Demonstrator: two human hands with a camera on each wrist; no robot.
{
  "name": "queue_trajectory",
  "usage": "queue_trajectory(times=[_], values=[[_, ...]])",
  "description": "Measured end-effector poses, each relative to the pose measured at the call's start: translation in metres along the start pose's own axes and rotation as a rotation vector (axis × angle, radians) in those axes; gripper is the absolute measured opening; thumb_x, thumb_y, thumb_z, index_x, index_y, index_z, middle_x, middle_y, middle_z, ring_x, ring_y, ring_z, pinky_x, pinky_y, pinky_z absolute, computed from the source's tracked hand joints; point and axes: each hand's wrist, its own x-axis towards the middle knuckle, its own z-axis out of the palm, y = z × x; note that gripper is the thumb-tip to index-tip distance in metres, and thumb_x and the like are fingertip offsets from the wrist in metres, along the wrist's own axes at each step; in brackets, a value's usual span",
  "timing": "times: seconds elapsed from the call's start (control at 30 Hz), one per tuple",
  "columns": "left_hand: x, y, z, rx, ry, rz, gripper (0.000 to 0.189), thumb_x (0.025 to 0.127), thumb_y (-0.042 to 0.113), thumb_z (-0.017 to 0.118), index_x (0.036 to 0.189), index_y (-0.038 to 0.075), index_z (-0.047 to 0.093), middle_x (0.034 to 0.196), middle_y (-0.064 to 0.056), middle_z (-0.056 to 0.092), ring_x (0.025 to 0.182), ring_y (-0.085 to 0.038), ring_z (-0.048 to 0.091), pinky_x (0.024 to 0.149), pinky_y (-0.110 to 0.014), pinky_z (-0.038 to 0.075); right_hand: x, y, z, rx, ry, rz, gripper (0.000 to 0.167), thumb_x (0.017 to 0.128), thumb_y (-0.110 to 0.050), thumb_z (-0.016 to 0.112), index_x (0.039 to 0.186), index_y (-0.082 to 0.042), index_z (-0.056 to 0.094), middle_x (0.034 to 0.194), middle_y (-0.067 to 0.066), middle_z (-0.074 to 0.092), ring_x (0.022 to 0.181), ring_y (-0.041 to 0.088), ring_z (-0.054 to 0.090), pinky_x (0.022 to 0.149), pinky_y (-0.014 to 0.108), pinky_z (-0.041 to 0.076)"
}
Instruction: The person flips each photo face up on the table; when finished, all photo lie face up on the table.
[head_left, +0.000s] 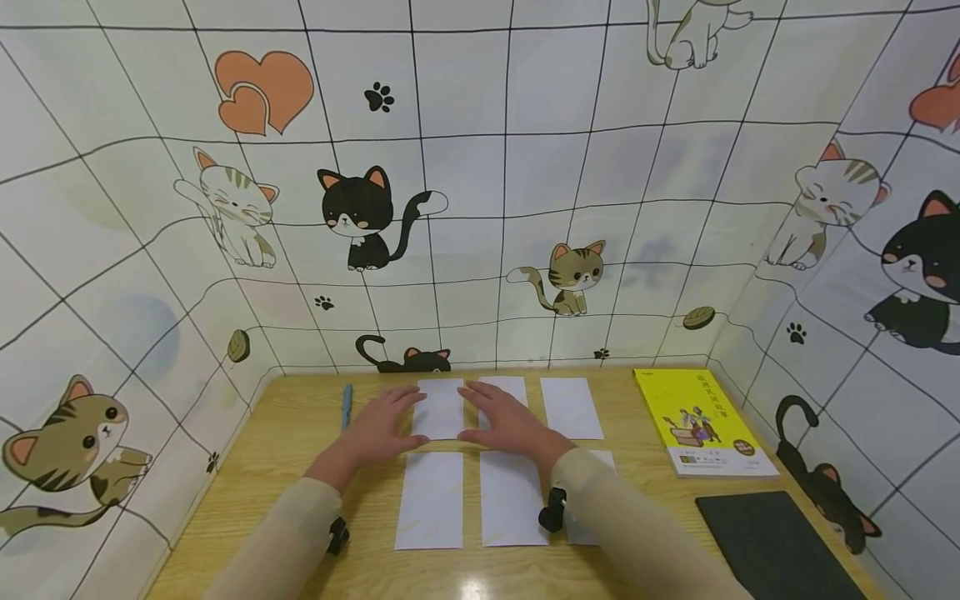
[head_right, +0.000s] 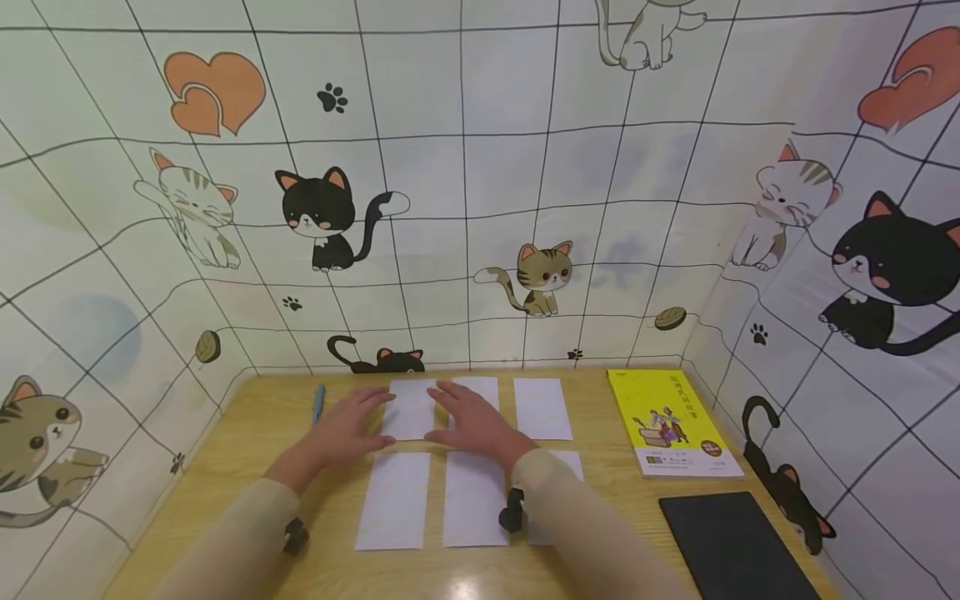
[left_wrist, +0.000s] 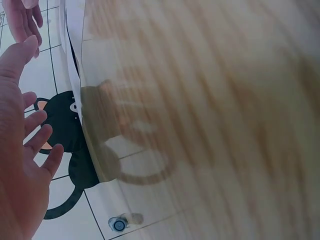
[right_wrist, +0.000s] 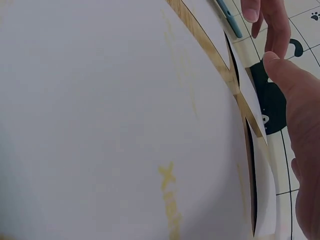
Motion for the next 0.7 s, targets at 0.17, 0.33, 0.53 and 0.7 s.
queue_trajectory(times=[0.17,0.33,0.53,0.7], values=[[0.004,0.0,0.003,0.015,-0.026,-0.002,0.077,0.098,0.049,0.084,0.159,0.01,0.058,0.167,-0.014,0.05,0.155,-0.041,0.045,0.122,-0.067,0.039,0.01,-0.005,0.01,-0.019,-0.022,0.01,0.084,0.103,-0.061,0.073,0.171,-0.021,0.044,0.178,0.006,0.036,0.163,0.032,0.036,0.129,0.053,0.034],[0.007,0.001,0.005,0.042,-0.061,-0.018,0.078,0.097,0.052,0.083,0.159,0.012,0.058,0.167,-0.012,0.051,0.155,-0.038,0.046,0.123,-0.062,0.04,0.018,-0.011,0.015,-0.028,-0.065,0.017,0.082,0.103,-0.058,0.074,0.17,-0.021,0.046,0.178,0.005,0.037,0.163,0.03,0.036,0.13,0.051,0.034],[0.015,0.001,0.006,0.065,-0.103,-0.024,0.081,0.096,0.055,0.084,0.16,0.013,0.058,0.167,-0.011,0.052,0.154,-0.039,0.046,0.124,-0.06,0.039,0.024,-0.011,0.021,-0.036,-0.102,0.013,0.078,0.104,-0.059,0.072,0.168,-0.021,0.05,0.177,0.003,0.038,0.163,0.028,0.036,0.131,0.049,0.032],[0.021,-0.003,0.01,0.078,-0.135,-0.038,0.083,0.093,0.059,0.085,0.159,0.016,0.059,0.167,-0.009,0.052,0.155,-0.039,0.045,0.124,-0.06,0.039,0.029,-0.012,0.026,-0.086,-0.109,-0.001,0.076,0.104,-0.059,0.072,0.165,-0.018,0.054,0.176,0.005,0.039,0.161,0.028,0.038,0.13,0.047,0.033]])
